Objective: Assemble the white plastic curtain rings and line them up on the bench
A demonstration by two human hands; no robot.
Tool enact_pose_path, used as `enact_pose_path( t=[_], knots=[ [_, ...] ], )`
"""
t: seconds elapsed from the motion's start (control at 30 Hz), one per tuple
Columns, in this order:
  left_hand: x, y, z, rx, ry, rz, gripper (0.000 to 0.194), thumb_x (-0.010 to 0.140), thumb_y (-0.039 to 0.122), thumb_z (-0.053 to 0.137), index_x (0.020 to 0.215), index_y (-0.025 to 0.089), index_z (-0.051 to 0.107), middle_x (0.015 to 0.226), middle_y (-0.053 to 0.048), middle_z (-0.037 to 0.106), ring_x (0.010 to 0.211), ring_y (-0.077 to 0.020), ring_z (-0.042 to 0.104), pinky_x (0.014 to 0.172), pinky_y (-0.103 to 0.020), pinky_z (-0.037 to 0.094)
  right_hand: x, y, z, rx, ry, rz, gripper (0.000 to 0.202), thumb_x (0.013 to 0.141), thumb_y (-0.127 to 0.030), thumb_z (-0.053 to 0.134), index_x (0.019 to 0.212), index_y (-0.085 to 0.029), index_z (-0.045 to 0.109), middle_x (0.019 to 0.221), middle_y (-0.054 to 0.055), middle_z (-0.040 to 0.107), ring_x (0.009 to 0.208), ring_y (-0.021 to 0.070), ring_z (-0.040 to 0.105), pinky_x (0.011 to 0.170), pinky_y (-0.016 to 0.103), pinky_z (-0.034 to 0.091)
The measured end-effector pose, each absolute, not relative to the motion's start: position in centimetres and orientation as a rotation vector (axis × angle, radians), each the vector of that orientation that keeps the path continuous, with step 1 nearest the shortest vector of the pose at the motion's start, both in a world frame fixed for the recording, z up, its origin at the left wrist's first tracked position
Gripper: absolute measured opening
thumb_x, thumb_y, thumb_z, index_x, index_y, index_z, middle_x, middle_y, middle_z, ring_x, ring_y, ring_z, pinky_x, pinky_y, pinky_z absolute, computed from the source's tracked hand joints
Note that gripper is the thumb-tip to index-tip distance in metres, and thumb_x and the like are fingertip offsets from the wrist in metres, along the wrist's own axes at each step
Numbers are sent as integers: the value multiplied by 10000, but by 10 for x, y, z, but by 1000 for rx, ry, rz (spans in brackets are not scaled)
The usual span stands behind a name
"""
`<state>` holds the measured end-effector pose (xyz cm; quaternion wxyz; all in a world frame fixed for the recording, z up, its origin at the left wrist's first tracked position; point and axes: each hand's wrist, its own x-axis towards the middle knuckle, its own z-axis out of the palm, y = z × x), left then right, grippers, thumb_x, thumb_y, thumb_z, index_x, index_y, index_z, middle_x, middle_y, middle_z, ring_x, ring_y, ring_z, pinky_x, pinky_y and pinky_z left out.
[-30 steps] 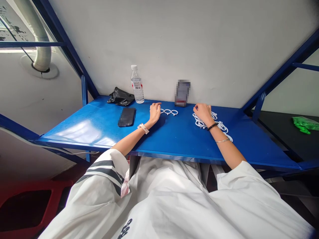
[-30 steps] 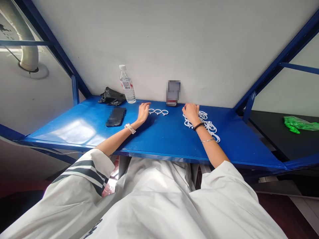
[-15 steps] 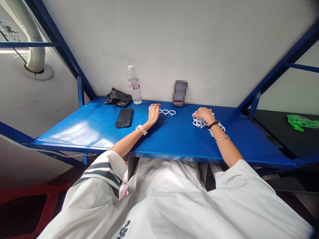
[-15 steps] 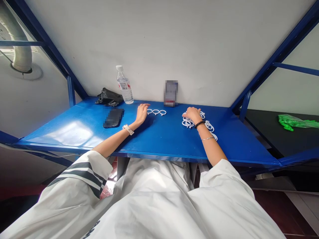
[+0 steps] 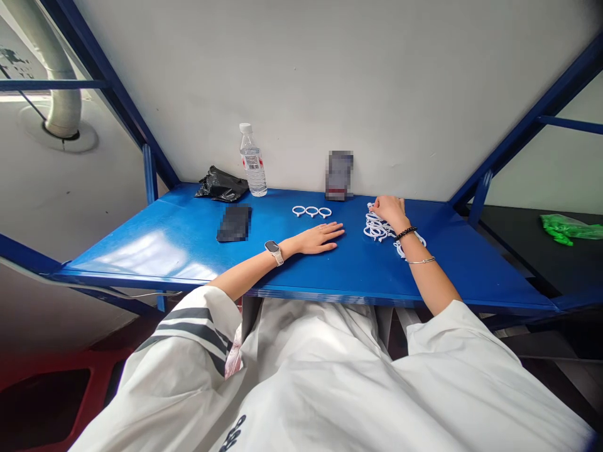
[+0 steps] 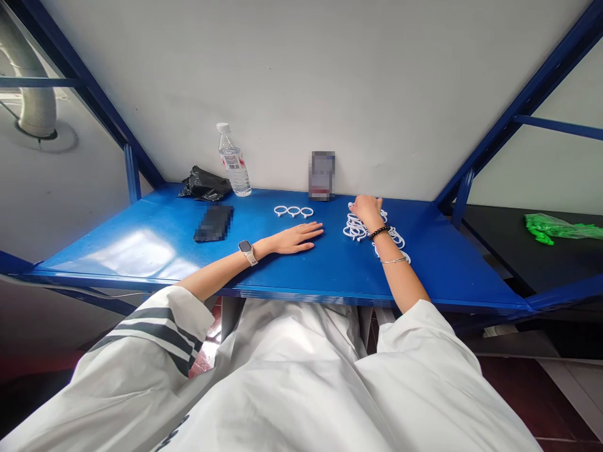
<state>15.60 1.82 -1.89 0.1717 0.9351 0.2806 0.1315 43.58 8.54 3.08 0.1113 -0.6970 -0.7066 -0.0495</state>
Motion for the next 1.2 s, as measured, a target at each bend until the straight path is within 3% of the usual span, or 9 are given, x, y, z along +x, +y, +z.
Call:
enact_pose_path(
  t=[0.13, 0.2, 0.4, 0.57, 0.67, 0.83, 1.03, 1.2],
  knots=[
    [160, 22, -28, 2663, 779, 288, 580, 1025, 472, 454, 1579, 317, 375, 1669, -5, 275, 1581, -214, 180, 1309, -411, 119, 408, 73, 30, -1793, -1978, -88, 222, 959, -347, 575, 855, -183, 682, 816, 100, 733, 777, 255, 645, 698, 331, 414],
    [159, 25, -31, 2679, 765, 300, 587, 1029, 486, 446, 1585, 319, 361, 1668, -7, 272, 1580, -216, 179, 1308, -411, 123, 389, 64, 23, -1669, -1994, 13, 233, 980, -360, 548, 897, -184, 677, 779, 74, 726, 725, 227, 638, 638, 297, 392],
    [160, 27, -32, 2677, 760, 254, 617, 1036, 499, 410, 1602, 267, 332, 1671, -37, 266, 1587, -223, 156, 1308, -420, 87, 357, 52, -3, -1453, -2094, 152, 235, 974, -394, 544, 860, -204, 621, 696, 32, 672, 654, 197, 615, 582, 283, 361],
    [161, 27, -33, 2660, 783, 201, 628, 1042, 505, 365, 1617, 266, 288, 1691, -19, 213, 1599, -200, 103, 1308, -412, 39, 355, 50, -15, -1240, -1994, 315, 403, 970, -587, 457, 842, -220, 565, 713, 34, 673, 657, 187, 616, 639, 297, 444],
    [162, 28, -35, 2646, 794, 228, 618, 1037, 500, 384, 1603, 258, 330, 1685, -24, 240, 1595, -208, 140, 1311, -408, 45, 349, 45, -19, -1097, -1974, 460, 406, 936, -622, 457, 849, -231, 523, 722, 26, 663, 652, 185, 610, 667, 311, 481],
    [162, 30, -38, 2666, 783, 288, 564, 1037, 489, 400, 1529, 222, 472, 1624, -56, 401, 1557, -217, 287, 1309, -364, 100, 342, 43, -26, -1011, -1970, 715, 315, 847, -548, 561, 846, -243, 482, 700, -7, 616, 648, 178, 584, 664, 318, 491],
    [163, 31, -36, 2689, 793, 157, 622, 1059, 508, 336, 1570, 159, 394, 1656, -102, 332, 1580, -244, 211, 1306, -407, 67, 344, 47, -27, -879, -1855, 966, 176, 762, -364, 626, 790, -224, 521, 671, -28, 602, 616, 148, 579, 660, 306, 500],
    [162, 31, -37, 2716, 769, 196, 649, 1060, 525, 321, 1609, 179, 317, 1679, -86, 271, 1595, -239, 150, 1308, -394, 41, 343, 51, -26, -890, -1756, 1155, 148, 706, -322, 639, 759, -214, 551, 614, -38, 589, 584, 123, 550, 626, 271, 468]
  ],
)
